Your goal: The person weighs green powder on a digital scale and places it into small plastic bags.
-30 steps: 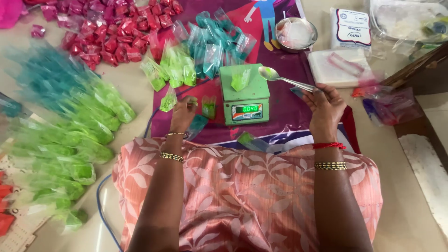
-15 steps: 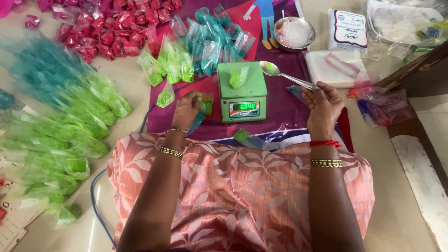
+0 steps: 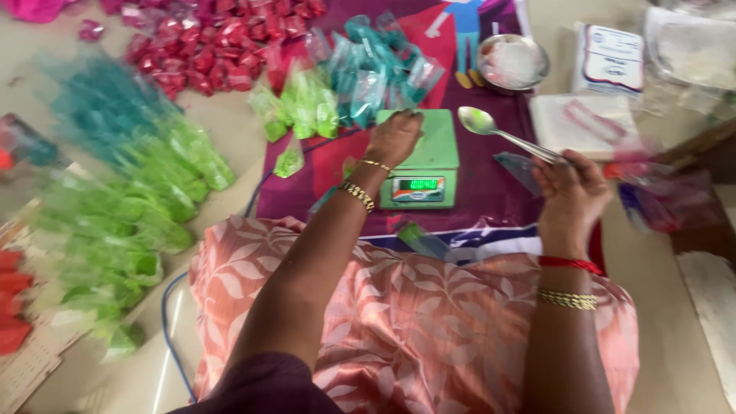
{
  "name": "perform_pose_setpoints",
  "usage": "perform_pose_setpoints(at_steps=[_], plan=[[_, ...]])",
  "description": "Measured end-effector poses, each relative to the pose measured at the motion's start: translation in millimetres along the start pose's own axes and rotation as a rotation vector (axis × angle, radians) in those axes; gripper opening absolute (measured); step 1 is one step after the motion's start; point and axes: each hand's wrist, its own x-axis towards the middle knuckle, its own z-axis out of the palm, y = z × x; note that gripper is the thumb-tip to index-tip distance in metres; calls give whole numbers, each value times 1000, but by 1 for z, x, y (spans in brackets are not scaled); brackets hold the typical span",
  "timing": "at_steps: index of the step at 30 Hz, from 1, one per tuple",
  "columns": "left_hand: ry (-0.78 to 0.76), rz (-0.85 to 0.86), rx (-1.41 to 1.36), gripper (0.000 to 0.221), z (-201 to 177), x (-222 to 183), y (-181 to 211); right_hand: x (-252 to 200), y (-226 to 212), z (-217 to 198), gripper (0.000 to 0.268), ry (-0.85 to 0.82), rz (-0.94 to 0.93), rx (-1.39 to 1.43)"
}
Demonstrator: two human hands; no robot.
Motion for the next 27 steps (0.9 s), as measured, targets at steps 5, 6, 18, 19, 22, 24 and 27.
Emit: perform_pose_setpoints(at_steps=[5, 6, 18, 19, 22, 24, 27], plan=[[120, 16, -39, 13, -13, -8, -65, -10, -15, 10, 14, -47, 3, 2], [163, 16, -36, 13, -21, -12, -79, -14, -18, 12, 13, -58, -8, -8], [299, -308, 227, 11, -164, -113, -311, -18, -13, 20, 10, -120, -32, -139], [299, -309, 225, 11, -155, -114, -327, -18, -11, 21, 10, -120, -32, -141], [295, -471, 415, 19, -127, -109, -349, -18, -8, 23, 6, -129, -37, -205], [275, -572, 381, 29, -108, -94, -328, -17, -6, 22, 6, -129, -33, -241], [252, -308, 343, 29, -79, -73, -287, -17, -8, 26, 5, -121, -26, -250]])
